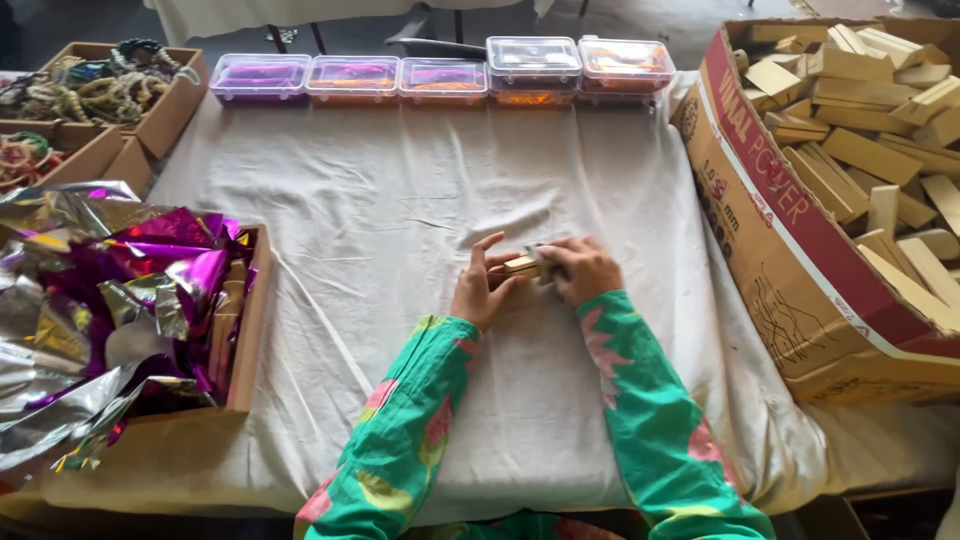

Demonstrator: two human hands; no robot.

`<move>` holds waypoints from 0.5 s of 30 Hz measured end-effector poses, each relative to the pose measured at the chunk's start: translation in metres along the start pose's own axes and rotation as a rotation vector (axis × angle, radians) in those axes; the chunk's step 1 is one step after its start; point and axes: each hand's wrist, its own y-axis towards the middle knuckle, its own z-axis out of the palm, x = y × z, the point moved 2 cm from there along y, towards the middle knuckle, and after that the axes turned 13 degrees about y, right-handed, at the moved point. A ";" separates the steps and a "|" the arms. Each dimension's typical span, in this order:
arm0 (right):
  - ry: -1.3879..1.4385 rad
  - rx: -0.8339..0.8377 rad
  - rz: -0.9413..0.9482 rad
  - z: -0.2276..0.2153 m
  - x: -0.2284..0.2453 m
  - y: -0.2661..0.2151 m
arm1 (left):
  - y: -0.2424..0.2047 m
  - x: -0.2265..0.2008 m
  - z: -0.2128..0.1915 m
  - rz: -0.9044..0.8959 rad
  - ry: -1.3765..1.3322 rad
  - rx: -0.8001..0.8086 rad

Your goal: The person cleans a small plastic container with a cloth and places it on a table. They then pick up a small wooden box, wipe it with the cloth, and wrap it in a shiny purple foil sheet. The wrapped box is placed on the table next to other items.

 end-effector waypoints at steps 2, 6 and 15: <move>0.029 -0.007 -0.132 0.008 0.017 0.000 | 0.002 -0.002 -0.002 -0.015 0.032 0.001; 0.036 0.006 -0.271 0.014 0.035 -0.002 | 0.000 -0.004 -0.005 -0.064 0.067 -0.020; -0.026 -0.077 -0.081 0.015 0.014 -0.003 | 0.001 0.008 -0.003 -0.015 -0.013 0.008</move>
